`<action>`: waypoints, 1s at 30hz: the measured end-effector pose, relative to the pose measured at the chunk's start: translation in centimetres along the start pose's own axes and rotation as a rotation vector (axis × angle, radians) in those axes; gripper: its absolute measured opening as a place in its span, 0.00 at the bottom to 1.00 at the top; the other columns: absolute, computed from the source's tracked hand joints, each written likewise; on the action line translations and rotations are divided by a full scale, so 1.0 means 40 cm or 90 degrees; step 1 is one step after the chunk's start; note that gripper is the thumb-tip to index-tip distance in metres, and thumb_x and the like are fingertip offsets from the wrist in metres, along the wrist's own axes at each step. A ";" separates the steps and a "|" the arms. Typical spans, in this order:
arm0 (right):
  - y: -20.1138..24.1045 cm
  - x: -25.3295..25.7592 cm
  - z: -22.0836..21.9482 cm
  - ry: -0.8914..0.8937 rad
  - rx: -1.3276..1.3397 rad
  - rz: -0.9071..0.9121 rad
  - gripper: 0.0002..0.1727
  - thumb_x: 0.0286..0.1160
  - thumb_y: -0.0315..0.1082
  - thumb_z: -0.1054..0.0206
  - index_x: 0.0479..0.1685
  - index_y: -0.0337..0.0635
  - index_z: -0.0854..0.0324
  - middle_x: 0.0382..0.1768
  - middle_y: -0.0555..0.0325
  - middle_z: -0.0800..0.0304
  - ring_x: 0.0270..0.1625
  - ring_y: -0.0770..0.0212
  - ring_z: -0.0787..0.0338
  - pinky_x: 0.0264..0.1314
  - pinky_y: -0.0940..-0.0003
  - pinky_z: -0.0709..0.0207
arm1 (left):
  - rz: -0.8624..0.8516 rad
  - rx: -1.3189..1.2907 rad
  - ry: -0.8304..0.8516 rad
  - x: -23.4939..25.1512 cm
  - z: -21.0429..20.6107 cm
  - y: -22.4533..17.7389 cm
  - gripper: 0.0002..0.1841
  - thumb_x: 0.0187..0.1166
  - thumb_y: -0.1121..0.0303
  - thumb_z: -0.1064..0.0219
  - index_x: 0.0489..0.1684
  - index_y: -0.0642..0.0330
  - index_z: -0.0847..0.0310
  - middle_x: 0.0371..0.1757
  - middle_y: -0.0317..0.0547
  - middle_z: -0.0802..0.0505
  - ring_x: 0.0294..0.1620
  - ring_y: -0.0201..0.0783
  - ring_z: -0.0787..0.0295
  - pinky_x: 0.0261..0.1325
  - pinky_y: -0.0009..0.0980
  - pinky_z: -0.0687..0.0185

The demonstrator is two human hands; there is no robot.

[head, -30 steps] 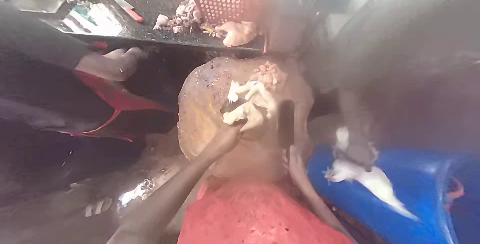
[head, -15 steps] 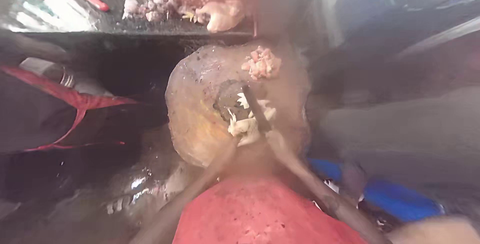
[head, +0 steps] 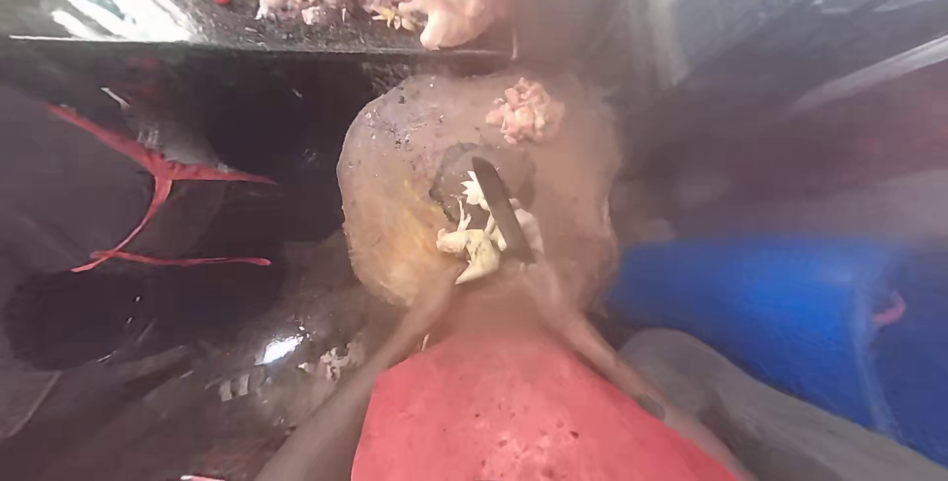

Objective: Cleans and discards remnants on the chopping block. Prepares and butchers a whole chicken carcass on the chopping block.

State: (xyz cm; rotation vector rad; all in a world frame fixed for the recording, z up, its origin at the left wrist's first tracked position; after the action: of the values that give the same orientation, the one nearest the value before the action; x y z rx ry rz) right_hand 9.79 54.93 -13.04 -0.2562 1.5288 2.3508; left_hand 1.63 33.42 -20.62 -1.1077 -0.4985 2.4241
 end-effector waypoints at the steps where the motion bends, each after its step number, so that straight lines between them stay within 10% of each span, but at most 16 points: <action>1: 0.003 -0.001 -0.008 -0.003 0.016 0.024 0.23 0.90 0.41 0.52 0.63 0.29 0.23 0.35 0.52 0.17 0.35 0.62 0.17 0.43 0.63 0.18 | 0.002 0.001 -0.001 0.002 -0.001 0.003 0.27 0.85 0.71 0.42 0.86 0.45 0.32 0.72 0.57 0.13 0.68 0.60 0.13 0.68 0.63 0.20; 5: -0.090 0.017 -0.038 0.136 -0.108 -0.143 0.30 0.96 0.50 0.57 0.69 0.32 0.22 0.52 0.38 0.11 0.56 0.47 0.10 0.66 0.46 0.20 | -0.037 -0.121 -0.002 -0.037 0.035 0.014 0.21 0.87 0.70 0.43 0.79 0.55 0.25 0.70 0.55 0.12 0.69 0.53 0.14 0.73 0.57 0.22; 9: -0.120 -0.005 -0.027 0.101 -0.115 -0.156 0.30 0.96 0.48 0.59 0.66 0.32 0.20 0.55 0.39 0.11 0.59 0.48 0.11 0.69 0.47 0.20 | -0.011 -0.583 0.060 -0.212 0.091 0.078 0.10 0.84 0.61 0.36 0.53 0.53 0.21 0.27 0.36 0.17 0.23 0.29 0.23 0.28 0.28 0.24; 13: -0.065 -0.020 -0.040 0.046 -0.097 -0.080 0.28 0.94 0.46 0.57 0.67 0.29 0.22 0.49 0.41 0.11 0.51 0.52 0.10 0.60 0.52 0.16 | 0.129 -0.634 -0.024 -0.283 0.037 0.252 0.09 0.86 0.64 0.42 0.39 0.56 0.18 0.21 0.31 0.16 0.19 0.27 0.22 0.28 0.27 0.22; 15: -0.064 -0.022 -0.061 0.095 -0.082 -0.045 0.29 0.92 0.46 0.59 0.66 0.29 0.23 0.42 0.47 0.13 0.44 0.58 0.12 0.52 0.58 0.16 | 0.229 -0.493 -0.128 -0.277 -0.043 0.367 0.11 0.85 0.63 0.38 0.51 0.61 0.17 0.29 0.40 0.14 0.24 0.32 0.20 0.32 0.34 0.18; 18: -0.067 -0.025 -0.083 0.276 -0.189 -0.123 0.31 0.97 0.47 0.59 0.77 0.30 0.27 0.65 0.34 0.15 0.69 0.43 0.14 0.77 0.45 0.27 | 0.203 -0.383 -0.149 -0.278 -0.115 0.414 0.24 0.83 0.66 0.34 0.75 0.68 0.27 0.62 0.60 0.11 0.60 0.46 0.12 0.68 0.47 0.18; 20: -0.057 -0.013 -0.103 0.303 -0.265 -0.134 0.31 0.96 0.51 0.60 0.75 0.33 0.25 0.62 0.34 0.13 0.66 0.41 0.13 0.73 0.40 0.26 | 0.185 -0.392 -0.170 -0.270 -0.128 0.395 0.27 0.84 0.67 0.34 0.80 0.71 0.30 0.73 0.66 0.16 0.75 0.51 0.19 0.81 0.48 0.28; 26: 0.217 -0.041 -0.159 0.249 -0.166 0.074 0.36 0.90 0.56 0.61 0.70 0.32 0.23 0.56 0.43 0.11 0.60 0.54 0.12 0.68 0.54 0.20 | 0.186 -0.457 -0.194 -0.218 -0.120 0.330 0.22 0.82 0.61 0.33 0.69 0.63 0.21 0.56 0.54 0.09 0.54 0.42 0.10 0.63 0.46 0.16; 30: 0.240 0.001 -0.254 0.260 -0.145 0.173 0.42 0.88 0.67 0.62 0.68 0.36 0.22 0.53 0.47 0.11 0.56 0.56 0.11 0.63 0.55 0.17 | 0.144 -0.460 -0.185 -0.212 -0.106 0.304 0.24 0.81 0.65 0.31 0.73 0.66 0.24 0.61 0.56 0.10 0.60 0.43 0.11 0.69 0.45 0.18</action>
State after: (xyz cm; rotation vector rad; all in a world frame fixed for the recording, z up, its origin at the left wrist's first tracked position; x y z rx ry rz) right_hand 6.00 42.08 -9.04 -0.6555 1.5436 2.8255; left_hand 7.13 19.36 -23.86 -1.1094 -1.5043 2.6865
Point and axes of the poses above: each hand's wrist, its own x-axis towards the middle knuckle, its own z-axis out of the back of the hand, y = z × x, the point moved 4 cm from there along x, towards the middle knuckle
